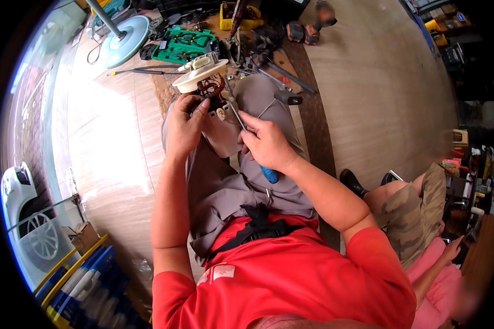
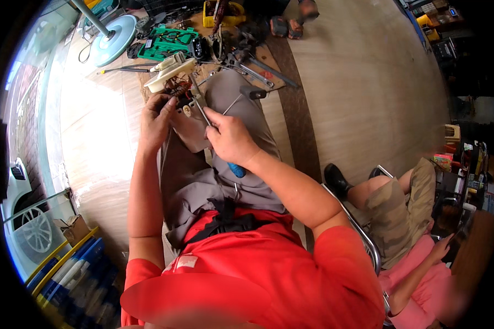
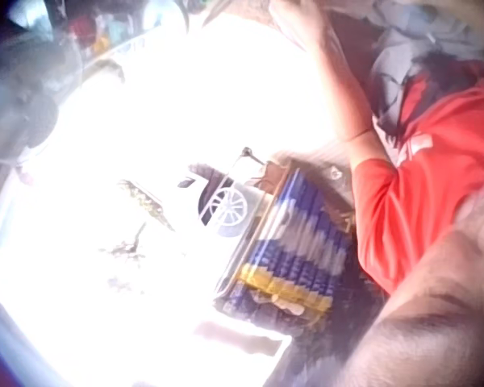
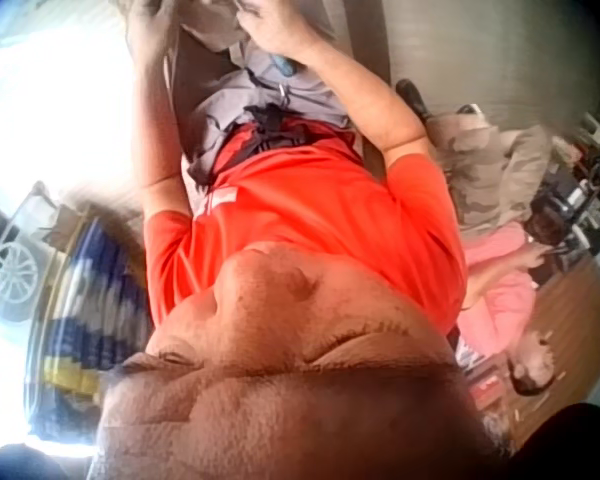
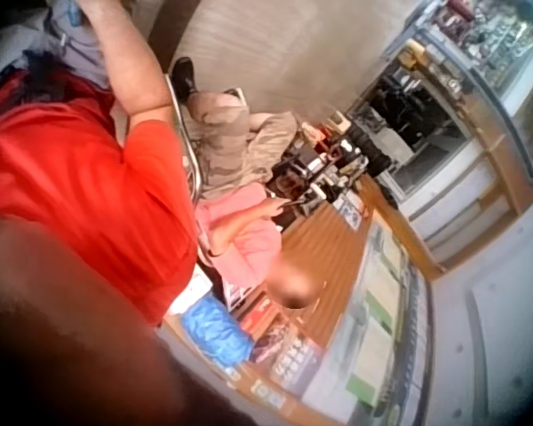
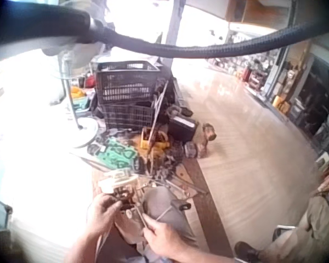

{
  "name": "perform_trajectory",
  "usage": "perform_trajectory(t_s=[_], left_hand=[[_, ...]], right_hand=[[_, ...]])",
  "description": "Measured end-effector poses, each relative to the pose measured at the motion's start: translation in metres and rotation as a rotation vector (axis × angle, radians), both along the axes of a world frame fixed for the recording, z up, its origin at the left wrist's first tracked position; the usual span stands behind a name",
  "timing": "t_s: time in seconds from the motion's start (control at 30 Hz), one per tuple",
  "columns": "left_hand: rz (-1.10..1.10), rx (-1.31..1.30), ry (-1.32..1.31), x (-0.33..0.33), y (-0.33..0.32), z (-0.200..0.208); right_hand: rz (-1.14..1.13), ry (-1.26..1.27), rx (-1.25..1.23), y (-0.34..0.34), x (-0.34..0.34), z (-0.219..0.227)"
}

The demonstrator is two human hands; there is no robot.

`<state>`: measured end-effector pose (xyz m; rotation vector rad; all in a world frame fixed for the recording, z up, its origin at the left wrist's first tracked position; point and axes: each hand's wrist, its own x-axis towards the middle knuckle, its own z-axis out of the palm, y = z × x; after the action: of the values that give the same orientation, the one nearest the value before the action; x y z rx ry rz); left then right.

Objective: The person uses a screwdriver to pry open and disassemble components of a fuel pump assembly held in their lap, then uses their hands to detach wires and internal parts.

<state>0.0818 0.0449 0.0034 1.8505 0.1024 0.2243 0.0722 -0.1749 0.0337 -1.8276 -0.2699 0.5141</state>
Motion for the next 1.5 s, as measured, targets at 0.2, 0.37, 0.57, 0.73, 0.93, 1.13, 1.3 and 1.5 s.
perform_trajectory(t_s=[0.2,0.37,0.57,0.73,0.93,1.13,1.3,1.5], left_hand=[[-0.254,0.133,0.184,0.011,0.021,0.029],[-0.210,0.154,0.203,0.012,0.003,0.043],[-0.184,0.133,0.228,0.015,0.003,0.035],[-0.227,0.308,0.128,0.018,0.001,0.036],[-0.076,0.153,0.149,0.015,-0.008,0.018],[0.012,0.020,0.080,0.004,-0.020,0.010],[-0.046,-0.017,0.014,-0.001,-0.012,0.002],[-0.224,-0.028,0.159,0.008,0.010,0.001]], right_hand=[[0.032,-0.015,-0.050,-0.006,-0.008,-0.002],[0.052,-0.086,-0.068,-0.005,-0.004,0.000],[0.054,-0.169,-0.078,-0.004,-0.002,-0.003],[0.036,-0.193,-0.083,-0.001,0.000,0.002],[-0.024,-0.223,-0.117,0.002,-0.001,0.008],[-0.021,-0.227,-0.099,0.001,0.001,0.005],[0.034,-0.277,-0.144,-0.002,0.001,-0.001],[0.125,-0.347,-0.255,-0.003,0.004,0.003]])
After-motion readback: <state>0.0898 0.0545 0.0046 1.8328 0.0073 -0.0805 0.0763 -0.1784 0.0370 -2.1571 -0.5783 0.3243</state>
